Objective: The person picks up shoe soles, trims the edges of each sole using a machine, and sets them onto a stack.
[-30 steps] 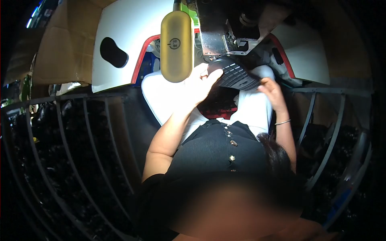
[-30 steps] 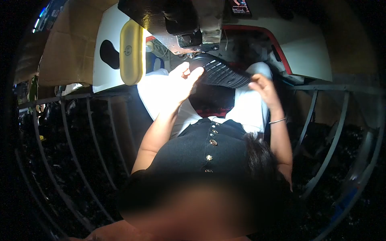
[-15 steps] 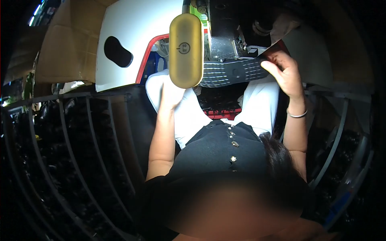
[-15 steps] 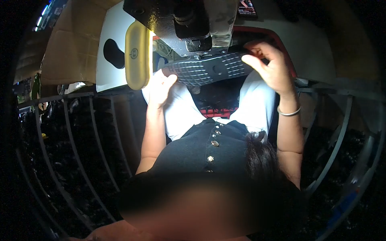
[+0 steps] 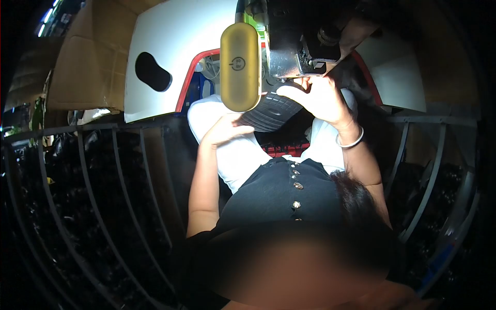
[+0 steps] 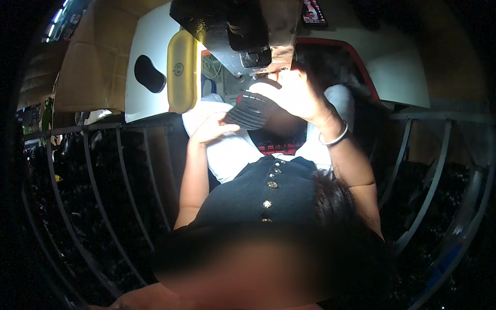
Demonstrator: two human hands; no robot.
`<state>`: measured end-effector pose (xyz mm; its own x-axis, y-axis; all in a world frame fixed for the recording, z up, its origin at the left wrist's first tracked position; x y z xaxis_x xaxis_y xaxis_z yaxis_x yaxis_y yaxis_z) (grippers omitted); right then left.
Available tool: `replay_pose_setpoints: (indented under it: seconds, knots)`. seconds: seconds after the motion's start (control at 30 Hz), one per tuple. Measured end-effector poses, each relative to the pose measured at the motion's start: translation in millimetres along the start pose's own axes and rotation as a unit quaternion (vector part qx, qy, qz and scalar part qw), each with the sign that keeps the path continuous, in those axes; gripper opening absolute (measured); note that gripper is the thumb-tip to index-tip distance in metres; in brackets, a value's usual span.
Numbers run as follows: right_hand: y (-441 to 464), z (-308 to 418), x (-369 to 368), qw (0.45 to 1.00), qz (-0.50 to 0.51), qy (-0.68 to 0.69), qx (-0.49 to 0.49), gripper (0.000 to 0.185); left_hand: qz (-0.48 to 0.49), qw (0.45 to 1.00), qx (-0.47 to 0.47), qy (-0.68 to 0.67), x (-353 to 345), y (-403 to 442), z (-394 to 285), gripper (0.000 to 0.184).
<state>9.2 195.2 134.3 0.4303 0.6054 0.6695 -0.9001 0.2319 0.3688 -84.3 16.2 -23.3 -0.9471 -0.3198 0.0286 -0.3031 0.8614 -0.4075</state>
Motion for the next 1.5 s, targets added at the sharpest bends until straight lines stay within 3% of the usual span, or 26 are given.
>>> replay_pose_setpoints:
  seconds: [0.07,0.1,0.13,0.17,0.2,0.23,0.3,0.33,0.37,0.4,0.43,0.47,0.5,0.53,0.57,0.6,0.7,0.83,0.9,1.0,1.1,1.2,1.33,1.37,1.43,1.5]
  knots:
    - [0.8,-7.0,-10.6,1.0,0.006,-0.006,-0.006,0.035,-0.021,0.994,0.034,0.102,-30.6,-0.6,-55.2,0.043]
    - [1.1,1.5,-8.7,0.994,-0.066,-0.011,0.084,0.033,-0.054,0.98,0.062,0.179,-42.5,-1.1,-84.1,0.04]
    - [1.1,20.0,-10.4,0.972,-0.081,-0.11,0.193,0.026,-0.081,0.96,0.093,0.251,-54.3,-1.8,-113.1,0.037]
    - [-5.2,33.2,-13.2,0.928,-0.094,-0.211,0.294,0.023,-0.119,0.979,0.027,0.163,-52.4,9.0,-105.8,0.036]
    - [-6.7,-20.5,-24.7,0.991,-0.061,-0.063,0.101,0.022,-0.144,0.985,-0.046,0.078,-50.8,18.4,-98.5,0.04]
    - [-7.4,-5.1,-19.3,0.972,-0.109,-0.13,0.164,0.025,-0.156,0.967,-0.199,-0.021,-49.3,18.3,-118.0,0.031]
    - [-0.1,-32.9,-18.0,0.995,0.034,0.019,-0.09,0.03,-0.118,0.986,-0.116,0.017,-28.5,12.6,-112.2,0.031]
    - [-3.7,-48.9,-13.7,0.985,0.062,0.065,-0.148,0.033,-0.124,0.985,-0.089,0.077,-10.6,2.6,-114.8,0.032]
    - [2.0,-50.2,13.4,0.987,-0.038,0.145,-0.058,0.042,-0.183,0.955,-0.091,0.214,12.8,-11.7,-123.8,0.034]
    - [3.4,-82.2,30.7,0.975,-0.1,0.19,-0.065,0.048,-0.259,0.934,-0.187,0.157,33.9,-27.7,-138.9,0.037]
    - [11.7,-108.6,64.4,0.986,-0.103,0.042,-0.127,0.046,-0.331,0.896,-0.28,0.094,56.1,-43.8,-149.3,0.041]
    - [21.0,-135.3,97.8,0.981,-0.132,-0.04,-0.135,0.039,-0.41,0.872,-0.219,0.153,90.1,-44.7,-136.8,0.039]
    - [36.6,-192.1,124.1,0.96,-0.143,-0.238,-0.032,0.039,-0.438,0.86,-0.211,0.154,118.4,-37.7,-121.1,0.038]
    - [45.2,-215.7,144.4,0.941,-0.165,-0.295,-0.029,0.044,-0.465,0.848,-0.203,0.155,146.5,-30.9,-105.1,0.037]
    - [53.7,-238.4,164.7,0.917,-0.188,-0.349,-0.029,0.05,-0.476,0.806,-0.231,0.266,146.2,-20.8,-118.1,0.037]
    - [61.2,-244.9,195.2,0.928,-0.227,-0.262,-0.133,0.06,-0.492,0.746,-0.258,0.369,144.5,-11.7,-129.9,0.038]
    - [93.9,-251.7,226.2,0.879,-0.265,-0.377,-0.119,0.06,-0.576,0.584,-0.065,0.568,208.7,25.1,-49.0,0.044]
    - [103.2,-250.3,230.2,0.839,-0.221,-0.452,-0.207,0.057,-0.51,0.64,0.008,0.574,242.6,24.7,2.0,0.046]
    - [105.5,-279.2,228.3,0.829,-0.181,-0.46,-0.263,0.056,-0.451,0.705,-0.034,0.546,216.7,-2.4,-25.0,0.046]
    - [109.2,-297.9,227.9,0.866,-0.159,-0.377,-0.286,0.051,-0.382,0.738,-0.055,0.553,212.6,-27.0,-30.1,0.046]
    - [114.2,-281.4,223.9,0.855,-0.164,-0.434,-0.233,0.039,-0.337,0.743,-0.048,0.577,215.8,-35.2,-26.6,0.05]
    - [125.0,-297.0,224.8,0.844,-0.244,-0.442,-0.178,0.027,-0.3,0.76,-0.022,0.576,207.0,-36.9,-34.3,0.061]
    - [123.2,-287.3,232.7,0.876,-0.208,-0.416,-0.131,0.023,-0.383,0.697,-0.054,0.604,201.0,-47.7,-30.6,0.075]
    - [118.0,-278.5,236.2,0.876,-0.211,-0.424,-0.09,0.023,-0.441,0.644,-0.04,0.624,184.8,-55.9,-47.2,0.073]
    - [109.1,-261.0,241.8,0.873,-0.226,-0.431,-0.028,0.023,-0.506,0.656,-0.128,0.545,141.0,-68.2,-76.5,0.071]
    - [96.4,-231.9,251.1,0.868,-0.248,-0.429,0.017,0.022,-0.505,0.692,-0.204,0.474,116.2,-64.0,-56.7,0.069]
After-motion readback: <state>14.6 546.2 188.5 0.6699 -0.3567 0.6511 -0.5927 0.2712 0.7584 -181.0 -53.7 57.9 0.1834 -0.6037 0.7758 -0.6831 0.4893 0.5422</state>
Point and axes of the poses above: each hand's wrist, its own y-axis towards the middle knuckle, its own x-axis out of the back of the hand, z = x × y, the point moved 8 cm from there along y, towards the middle knuckle, and after that the axes turned 5 degrees about x, right-handed, at the moved point
